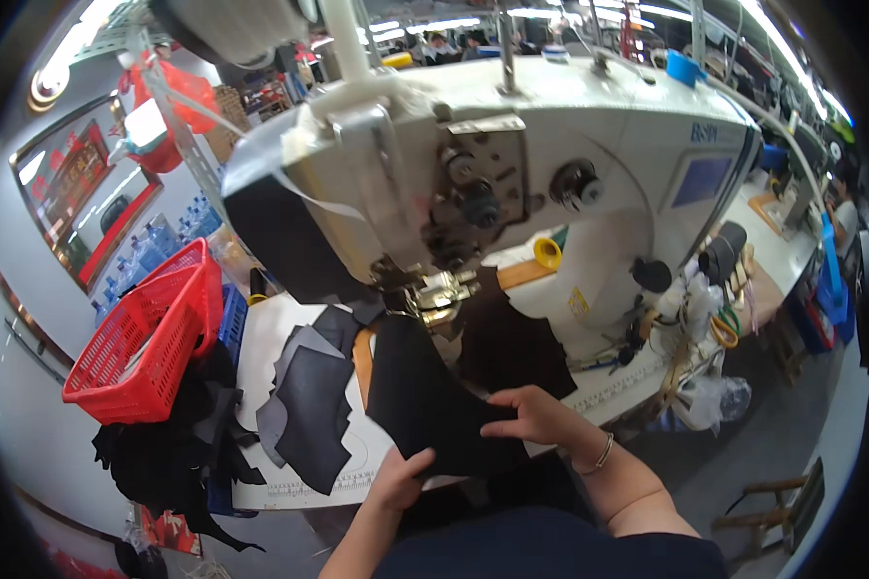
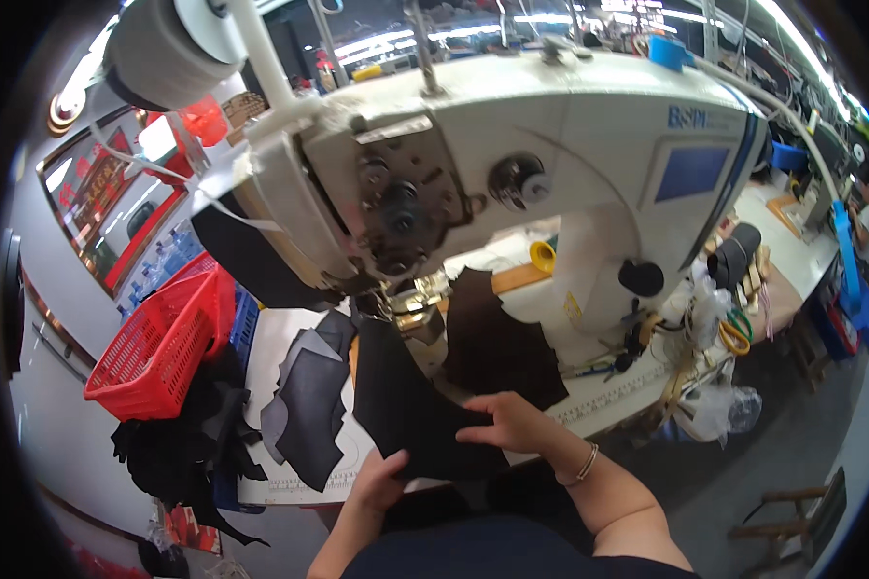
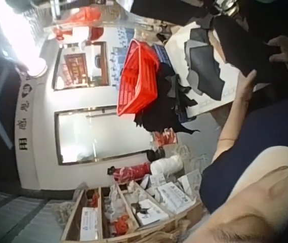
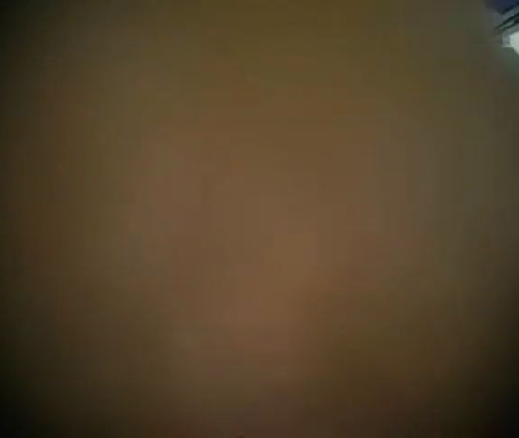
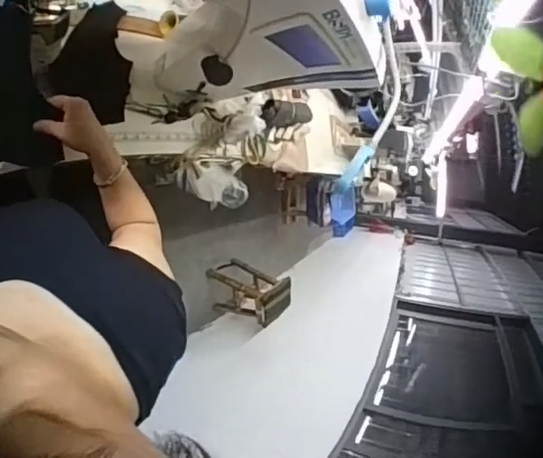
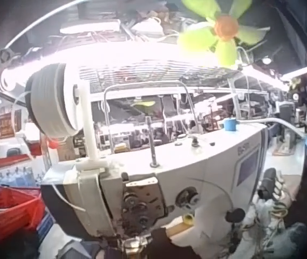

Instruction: Stitch various leather and fabric shoe components together using an industrial sewing machine.

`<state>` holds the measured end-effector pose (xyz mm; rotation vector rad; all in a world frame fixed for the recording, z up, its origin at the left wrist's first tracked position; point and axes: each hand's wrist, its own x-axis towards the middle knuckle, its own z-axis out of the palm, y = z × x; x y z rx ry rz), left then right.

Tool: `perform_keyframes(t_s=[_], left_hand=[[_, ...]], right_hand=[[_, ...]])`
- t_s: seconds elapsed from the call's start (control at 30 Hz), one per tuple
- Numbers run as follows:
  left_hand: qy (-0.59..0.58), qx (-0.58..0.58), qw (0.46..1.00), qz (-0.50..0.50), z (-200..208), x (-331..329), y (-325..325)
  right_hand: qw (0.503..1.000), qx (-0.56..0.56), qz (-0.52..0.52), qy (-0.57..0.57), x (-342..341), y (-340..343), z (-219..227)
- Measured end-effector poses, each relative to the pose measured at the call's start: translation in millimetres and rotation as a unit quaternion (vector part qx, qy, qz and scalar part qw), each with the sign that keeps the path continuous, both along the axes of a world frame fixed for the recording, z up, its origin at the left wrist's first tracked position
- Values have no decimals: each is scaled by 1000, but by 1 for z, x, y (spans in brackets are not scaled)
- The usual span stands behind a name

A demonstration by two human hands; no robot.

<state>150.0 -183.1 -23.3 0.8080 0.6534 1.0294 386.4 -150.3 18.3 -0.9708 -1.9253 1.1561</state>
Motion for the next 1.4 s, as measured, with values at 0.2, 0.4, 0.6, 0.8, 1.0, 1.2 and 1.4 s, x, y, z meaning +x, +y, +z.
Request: perform_keyframes(t_s=[0.2, 0.4, 0.6, 0.8, 1.0, 1.2, 1.4], left_hand=[[113, -15, 987, 118, -6, 9, 6], [10, -72, 995, 74, 8, 22, 0], [80, -55, 991, 93, 7, 27, 5], [96, -31, 987, 128, 12, 28, 2], [110, -29, 984, 140, 8, 28, 2], [116, -15, 984, 138, 10, 31, 3], [59, -8, 987, 152, 5, 22, -3]], right_hand=[[982, -109, -138, 72, 9, -19, -9], [970, -79, -204, 109, 7, -29, -16], [976, -99, -145, 127, 11, -27, -26], [969, -138, -149, 142, 10, -27, -22], [968, -139, -149, 144, 11, -28, -22], [972, -116, -154, 135, 14, -27, -23], [980, -77, -152, 104, 13, -32, -9]])
